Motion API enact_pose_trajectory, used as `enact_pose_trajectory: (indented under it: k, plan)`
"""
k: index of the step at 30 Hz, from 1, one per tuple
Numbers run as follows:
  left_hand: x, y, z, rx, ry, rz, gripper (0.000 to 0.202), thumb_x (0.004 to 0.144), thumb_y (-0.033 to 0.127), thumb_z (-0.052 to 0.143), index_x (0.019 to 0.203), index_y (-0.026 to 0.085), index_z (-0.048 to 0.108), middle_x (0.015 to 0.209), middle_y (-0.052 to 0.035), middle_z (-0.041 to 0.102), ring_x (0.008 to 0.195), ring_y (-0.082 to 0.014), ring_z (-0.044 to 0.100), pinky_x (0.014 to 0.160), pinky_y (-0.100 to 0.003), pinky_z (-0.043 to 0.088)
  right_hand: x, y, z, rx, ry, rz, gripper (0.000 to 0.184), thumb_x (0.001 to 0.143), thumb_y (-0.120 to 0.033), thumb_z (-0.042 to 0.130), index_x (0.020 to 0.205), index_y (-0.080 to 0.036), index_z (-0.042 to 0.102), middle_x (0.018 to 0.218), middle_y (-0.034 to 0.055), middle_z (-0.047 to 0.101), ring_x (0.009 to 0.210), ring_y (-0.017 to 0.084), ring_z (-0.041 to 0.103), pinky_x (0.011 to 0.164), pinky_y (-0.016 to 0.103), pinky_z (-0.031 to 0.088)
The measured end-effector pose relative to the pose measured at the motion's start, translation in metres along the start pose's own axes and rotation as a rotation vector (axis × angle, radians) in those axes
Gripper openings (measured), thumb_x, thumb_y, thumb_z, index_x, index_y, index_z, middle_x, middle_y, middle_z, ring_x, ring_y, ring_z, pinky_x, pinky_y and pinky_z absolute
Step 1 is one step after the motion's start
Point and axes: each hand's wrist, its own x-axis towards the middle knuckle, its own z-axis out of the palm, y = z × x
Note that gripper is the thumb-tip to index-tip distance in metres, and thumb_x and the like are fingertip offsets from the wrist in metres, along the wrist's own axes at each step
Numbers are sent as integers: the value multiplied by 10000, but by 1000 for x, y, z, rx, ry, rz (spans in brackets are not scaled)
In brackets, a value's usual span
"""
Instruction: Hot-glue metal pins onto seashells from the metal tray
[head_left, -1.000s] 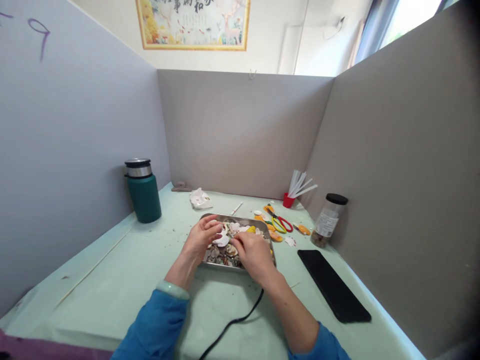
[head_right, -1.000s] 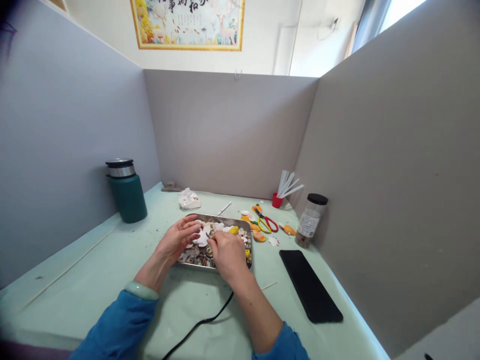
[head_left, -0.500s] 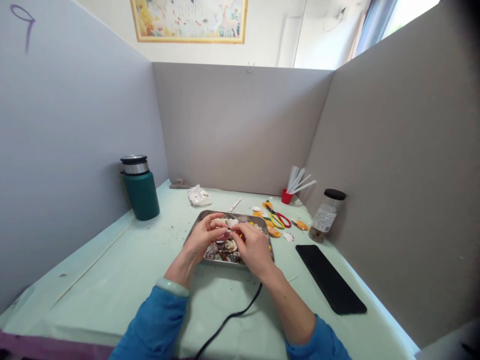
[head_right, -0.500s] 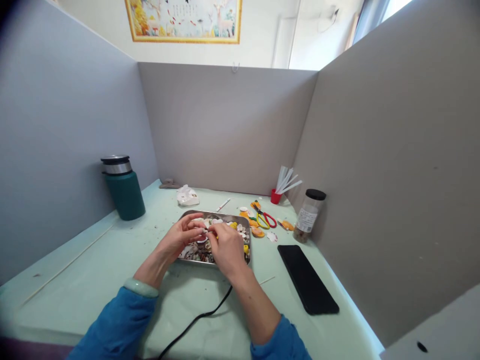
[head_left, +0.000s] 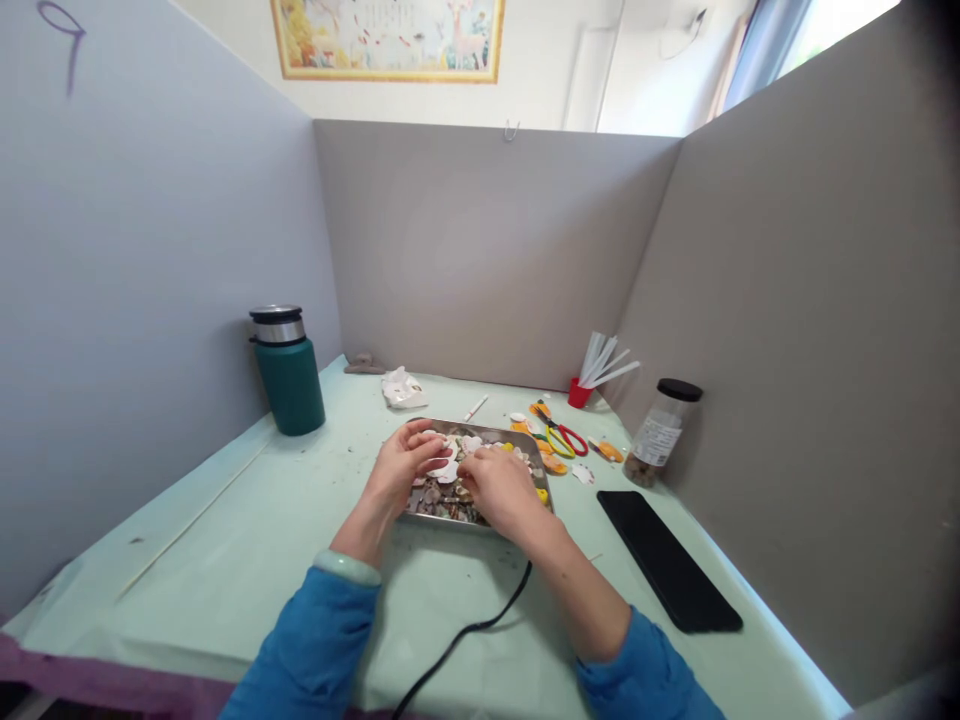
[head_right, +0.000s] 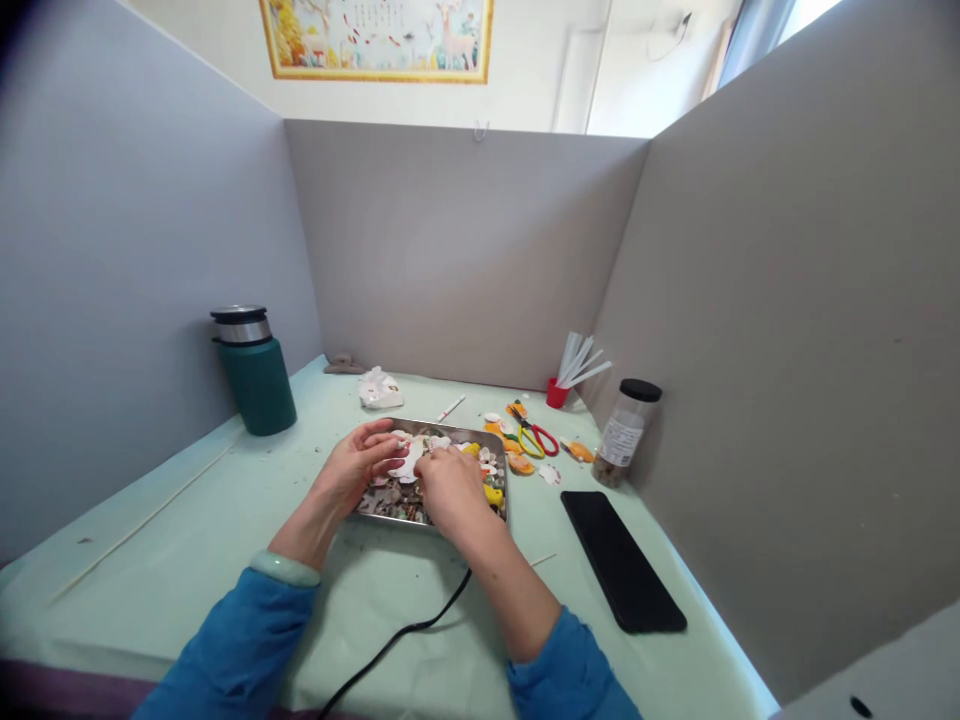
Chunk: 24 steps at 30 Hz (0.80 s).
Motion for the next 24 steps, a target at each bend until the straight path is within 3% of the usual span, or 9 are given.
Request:
enact_pose_trajectory:
  k: [9, 14, 20, 24]
  plan:
    - [-1, 5, 1, -59, 89, 23, 456, 573, 119, 758, 962, 143, 522, 785, -19, 662, 654, -133, 660, 658, -274, 528, 25, -24, 2, -155, -196, -91, 252, 895, -289, 548, 1109, -158, 575, 1145, 75, 590, 990, 206, 591, 841, 421, 489]
    - [1, 5, -2, -49, 124, 38, 446, 571, 112, 752, 950, 149, 518, 788, -14, 654, 658, -128, 657, 668, -278, 528, 20, -15, -4, -159, -220, -62, 250, 896, -290, 548, 1105, -156, 576, 1130, 73, 596, 971, 200, 598, 828, 411, 496]
    - [1, 2, -3, 23, 100, 55, 514, 560, 187, 778, 1000, 145, 515, 782, -20, 659, 672, -151, 657, 653, -292, 519, -12, 24, -24, -177, -147, 202, 242, 896, -318, 538, 1072, -160, 588, 1136, 73, 591, 1041, 222, 562, 894, 455, 443]
    - [2, -1, -3, 98, 68, 70, 546, 538, 198, 783, 1017, 140, 528, 781, -26, 665, 690, -158, 647, 641, -285, 506, -27, 31, -20, -90, -164, 346, 279, 872, -346, 570, 1069, -149, 587, 1103, 71, 603, 1007, 222, 576, 871, 453, 452]
